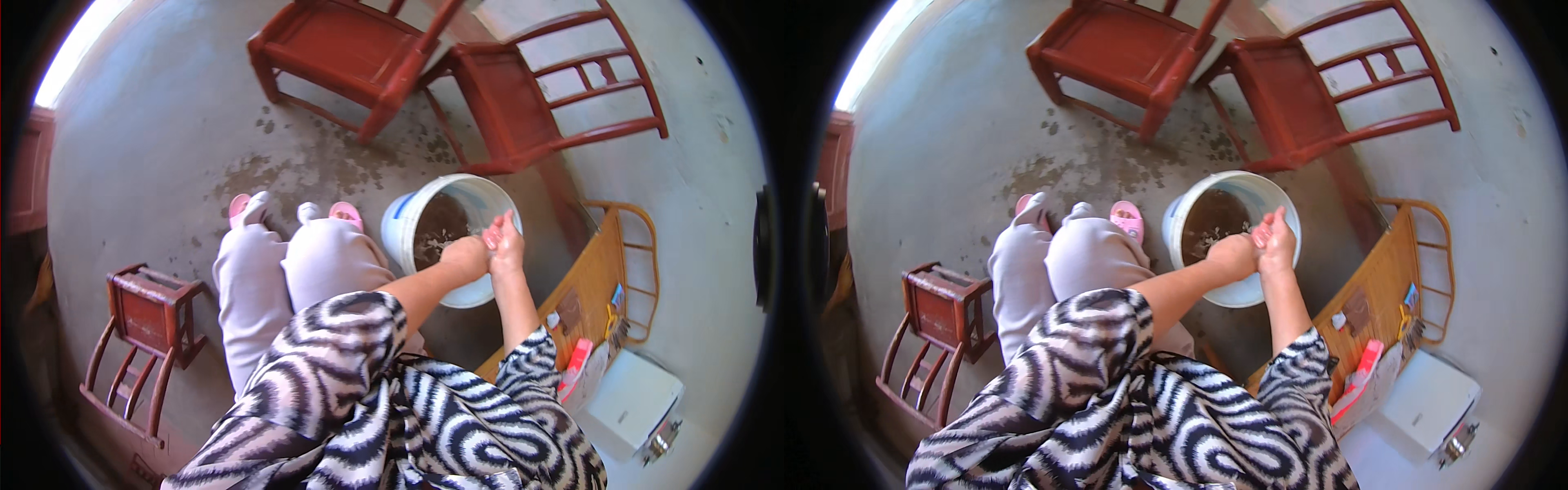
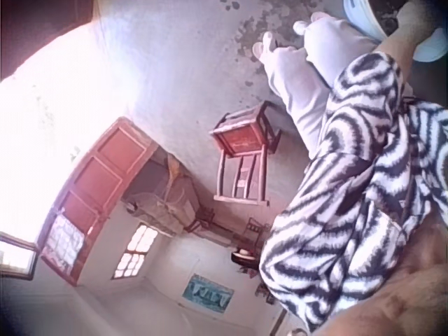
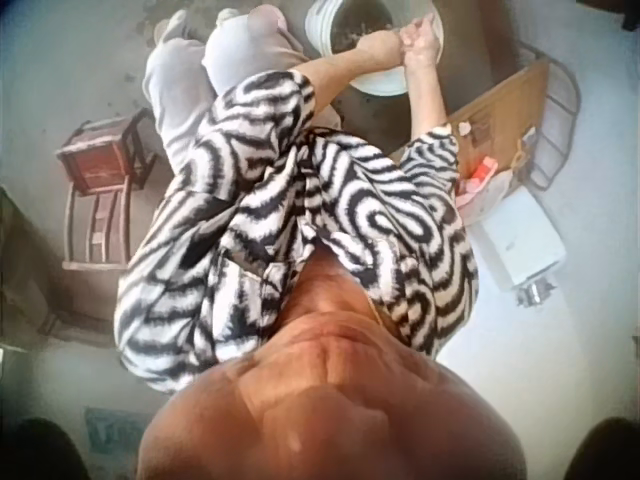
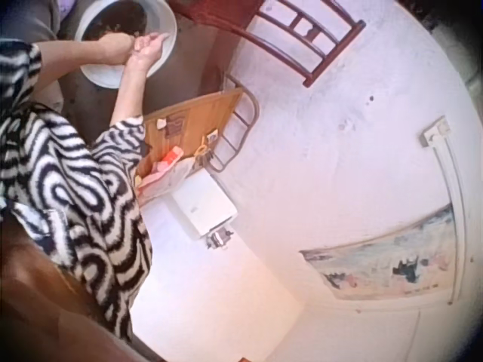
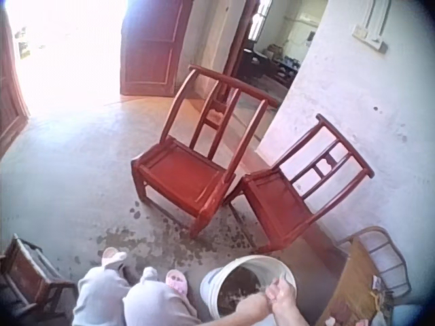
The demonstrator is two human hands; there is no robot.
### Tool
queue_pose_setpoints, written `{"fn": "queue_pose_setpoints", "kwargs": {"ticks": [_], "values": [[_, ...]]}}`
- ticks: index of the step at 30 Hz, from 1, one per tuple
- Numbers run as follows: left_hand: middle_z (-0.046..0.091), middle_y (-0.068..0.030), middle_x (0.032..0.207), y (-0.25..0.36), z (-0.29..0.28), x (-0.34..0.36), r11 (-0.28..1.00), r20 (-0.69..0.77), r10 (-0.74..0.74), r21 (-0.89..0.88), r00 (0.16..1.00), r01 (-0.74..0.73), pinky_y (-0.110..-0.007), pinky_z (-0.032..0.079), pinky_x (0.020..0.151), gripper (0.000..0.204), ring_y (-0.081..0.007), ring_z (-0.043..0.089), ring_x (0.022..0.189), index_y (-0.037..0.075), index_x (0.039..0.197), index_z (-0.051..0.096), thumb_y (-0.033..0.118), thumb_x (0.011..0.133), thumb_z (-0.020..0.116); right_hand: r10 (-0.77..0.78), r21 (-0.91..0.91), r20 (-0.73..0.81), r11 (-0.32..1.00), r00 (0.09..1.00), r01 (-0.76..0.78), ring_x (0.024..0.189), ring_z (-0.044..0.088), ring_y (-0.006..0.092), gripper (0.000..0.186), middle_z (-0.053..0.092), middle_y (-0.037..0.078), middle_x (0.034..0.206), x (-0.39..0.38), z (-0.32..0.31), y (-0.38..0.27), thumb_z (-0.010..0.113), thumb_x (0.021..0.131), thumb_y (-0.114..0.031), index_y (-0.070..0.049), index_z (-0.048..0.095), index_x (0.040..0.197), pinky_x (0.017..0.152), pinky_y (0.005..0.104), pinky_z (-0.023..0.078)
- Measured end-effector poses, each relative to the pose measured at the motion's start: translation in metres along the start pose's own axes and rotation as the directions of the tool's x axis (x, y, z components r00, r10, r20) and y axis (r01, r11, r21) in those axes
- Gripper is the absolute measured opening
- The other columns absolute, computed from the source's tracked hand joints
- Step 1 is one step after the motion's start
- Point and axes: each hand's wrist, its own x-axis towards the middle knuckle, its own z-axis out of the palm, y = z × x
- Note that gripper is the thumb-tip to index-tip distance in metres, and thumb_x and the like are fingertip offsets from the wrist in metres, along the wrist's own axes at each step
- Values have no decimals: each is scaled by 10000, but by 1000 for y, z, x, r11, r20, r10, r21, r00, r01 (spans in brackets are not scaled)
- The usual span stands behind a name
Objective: Wring out a cloth in a bucket of water and use it to wipe down a small wooden chair.
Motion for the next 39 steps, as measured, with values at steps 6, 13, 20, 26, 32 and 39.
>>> {"fn": "queue_pose_setpoints", "kwargs": {"ticks": [6,13,20,26,32,39], "values": [[646,-183,914,-11,2,-3,992,-106,46,120,993,-34,-403,518,721,211,-309,647,849,6,919,585,144,760,572,-62,18,-143,998,988,65,405,270,114,372,292,-12,474,5,7,16,454,942,-361,-85,449,693,392,252,239],[617,-217,930,-25,2,3,987,-81,40,157,996,-27,-409,515,730,437,-347,626,887,-15,1060,464,210,725,633,-132,-130,-118,985,984,117,469,424,129,395,416,2,566,1,13,24,479,921,-420,-37,522,834,459,263,377],[594,-136,890,-45,-22,3,986,-89,2,-166,996,-17,-335,495,628,516,-231,603,822,-7,1094,494,314,737,682,296,-576,302,814,906,-74,506,552,131,350,595,29,697,-27,-5,-25,515,904,-407,-66,589,888,471,260,457],[595,-41,948,-18,-89,-22,381,-94,-95,-923,991,-51,-298,480,617,252,-167,582,815,103,1100,539,163,856,565,105,-354,440,933,892,64,671,577,100,204,599,11,824,-24,19,-52,579,886,-193,-39,573,1019,592,244,481],[584,-46,984,-15,-202,-47,226,-408,-115,-898,906,-376,-359,490,689,233,-225,586,803,134,1126,506,129,892,507,55,-360,740,874,670,326,889,563,149,353,588,58,989,-41,121,-65,567,788,-9,49,542,1135,806,249,443],[593,-33,913,-71,-298,-148,13,-615,-308,-765,725,-644,-397,495,728,184,-190,590,821,110,1052,523,241,924,515,43,-238,834,927,550,288,796,575,121,64,580,5,832,-81,240,-18,518,893,-143,-93,559,895,704,262,447]]}}
